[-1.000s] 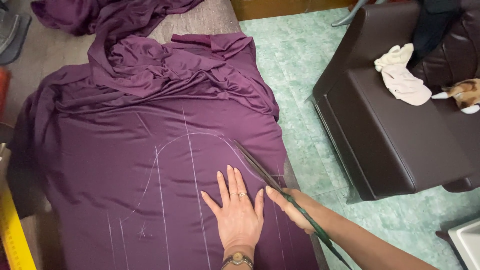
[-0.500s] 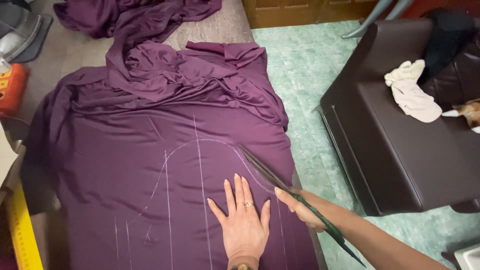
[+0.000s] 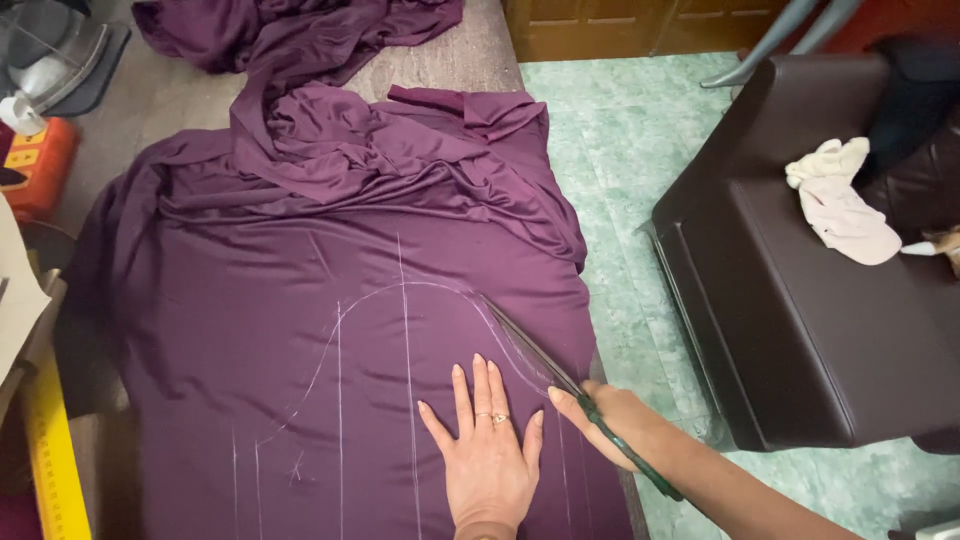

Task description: Cutting out garment pattern pieces from purple fabric using large fabric scissors following chalk outlines.

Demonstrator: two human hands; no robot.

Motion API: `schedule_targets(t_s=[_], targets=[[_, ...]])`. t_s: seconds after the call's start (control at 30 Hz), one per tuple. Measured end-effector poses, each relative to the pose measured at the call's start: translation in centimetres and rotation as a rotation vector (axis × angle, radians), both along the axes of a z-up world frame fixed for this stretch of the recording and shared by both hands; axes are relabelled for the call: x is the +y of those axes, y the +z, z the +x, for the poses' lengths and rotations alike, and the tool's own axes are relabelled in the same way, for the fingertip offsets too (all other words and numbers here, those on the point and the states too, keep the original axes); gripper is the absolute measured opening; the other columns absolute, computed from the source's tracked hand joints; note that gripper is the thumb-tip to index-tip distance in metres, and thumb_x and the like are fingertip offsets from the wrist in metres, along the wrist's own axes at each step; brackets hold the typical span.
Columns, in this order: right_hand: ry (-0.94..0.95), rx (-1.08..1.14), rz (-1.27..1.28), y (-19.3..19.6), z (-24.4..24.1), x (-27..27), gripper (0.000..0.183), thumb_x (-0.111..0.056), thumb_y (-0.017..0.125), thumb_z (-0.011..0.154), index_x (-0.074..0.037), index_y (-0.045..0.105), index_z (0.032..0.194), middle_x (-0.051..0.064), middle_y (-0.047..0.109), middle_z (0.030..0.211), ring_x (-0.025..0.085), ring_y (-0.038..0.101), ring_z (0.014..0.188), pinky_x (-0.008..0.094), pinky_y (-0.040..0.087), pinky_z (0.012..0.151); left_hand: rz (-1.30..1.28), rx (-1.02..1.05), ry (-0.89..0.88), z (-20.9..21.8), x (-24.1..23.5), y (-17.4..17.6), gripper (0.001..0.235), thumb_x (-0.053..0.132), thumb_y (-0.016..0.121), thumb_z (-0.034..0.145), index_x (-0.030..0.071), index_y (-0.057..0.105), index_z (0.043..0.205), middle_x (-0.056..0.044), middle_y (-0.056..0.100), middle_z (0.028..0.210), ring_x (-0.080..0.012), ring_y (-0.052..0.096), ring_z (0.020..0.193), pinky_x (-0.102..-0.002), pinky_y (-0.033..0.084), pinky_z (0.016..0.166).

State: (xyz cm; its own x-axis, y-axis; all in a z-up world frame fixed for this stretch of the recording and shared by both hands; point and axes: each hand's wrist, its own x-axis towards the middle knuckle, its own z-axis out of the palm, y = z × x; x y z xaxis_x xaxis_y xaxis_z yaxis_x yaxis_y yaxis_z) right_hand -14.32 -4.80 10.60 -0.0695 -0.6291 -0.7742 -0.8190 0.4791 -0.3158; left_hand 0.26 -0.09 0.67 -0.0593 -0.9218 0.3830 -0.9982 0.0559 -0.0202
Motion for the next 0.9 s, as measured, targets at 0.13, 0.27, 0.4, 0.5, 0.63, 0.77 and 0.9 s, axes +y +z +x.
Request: schedule_targets(t_s=[0.13, 0.27, 0.4, 0.5, 0.63, 0.77, 0.9], targets=[[-0.010, 0.004, 0.017, 0.4, -0.3, -0.5, 0.059, -0.068, 0.033, 0.086, -0.015, 0.060, 0.094, 0.001, 0.062, 0.081, 0.015, 0.061, 0.077, 0.024, 0.047, 0.078, 0.000, -0.006, 0.007, 0.0, 0.0, -0.2, 0.075, 0.060, 0.025, 0.094, 0.008, 0.022, 0.149, -0.004, 0.017, 0.160, -0.0263, 0.014, 0.148, -0.064, 0.013, 0.113], [0.048, -0.049, 0.085, 1.0, -1.1, -2.0, 0.063, -0.073, 0.027, 0.081, -0.020, 0.051, 0.104, 0.001, 0.054, 0.097, 0.016, 0.052, 0.089, 0.029, 0.043, 0.080, -0.012, -0.014, 0.012, 0.0, 0.0, -0.3, 0.075, 0.060, 0.023, 0.094, 0.008, 0.022, 0.148, -0.004, 0.017, 0.160, -0.0262, 0.014, 0.148, -0.063, 0.012, 0.113], [0.076, -0.070, 0.141, 4.2, -0.7, -3.5, 0.063, -0.073, 0.026, 0.082, -0.014, 0.046, 0.084, 0.002, 0.038, 0.065, 0.014, 0.038, 0.059, 0.027, 0.040, 0.059, -0.035, -0.032, 0.023, 0.0, -0.2, -0.4, 0.077, 0.061, 0.024, 0.092, 0.008, 0.020, 0.149, -0.003, 0.014, 0.161, -0.0260, 0.011, 0.149, -0.062, 0.010, 0.115], [0.058, -0.085, 0.157, 3.4, -1.2, -4.4, 0.061, -0.073, 0.029, 0.082, -0.014, 0.044, 0.084, 0.003, 0.035, 0.069, 0.016, 0.038, 0.062, 0.030, 0.045, 0.065, -0.037, -0.041, 0.026, -0.1, -0.2, -0.4, 0.078, 0.061, 0.024, 0.092, 0.009, 0.020, 0.149, -0.003, 0.014, 0.161, -0.0262, 0.011, 0.149, -0.062, 0.009, 0.116], [0.047, -0.042, 0.225, 4.4, -1.0, -4.9, 0.072, -0.073, 0.026, 0.079, -0.021, 0.059, 0.115, 0.001, 0.059, 0.108, 0.021, 0.061, 0.103, 0.039, 0.052, 0.079, -0.028, -0.052, 0.032, -0.1, -0.3, -0.5, 0.079, 0.063, 0.027, 0.091, 0.010, 0.021, 0.149, -0.002, 0.016, 0.161, -0.0248, 0.012, 0.149, -0.061, 0.010, 0.115], [0.017, -0.023, 0.252, 6.5, -0.9, -4.9, 0.074, -0.075, 0.028, 0.076, -0.028, 0.049, 0.130, -0.004, 0.047, 0.113, 0.015, 0.053, 0.106, 0.035, 0.048, 0.091, -0.019, -0.056, 0.022, -0.1, -0.3, -0.5, 0.079, 0.063, 0.028, 0.090, 0.010, 0.023, 0.149, -0.002, 0.018, 0.160, -0.0245, 0.013, 0.149, -0.062, 0.012, 0.115], [0.010, -0.038, 0.185, 6.0, -1.5, -4.7, 0.084, -0.075, 0.032, 0.073, -0.029, 0.043, 0.143, -0.008, 0.047, 0.147, 0.013, 0.048, 0.134, 0.039, 0.041, 0.110, -0.019, -0.078, 0.026, -0.1, -0.2, -0.6, 0.079, 0.064, 0.028, 0.091, 0.011, 0.023, 0.149, 0.000, 0.019, 0.160, -0.0237, 0.013, 0.149, -0.061, 0.011, 0.115]])
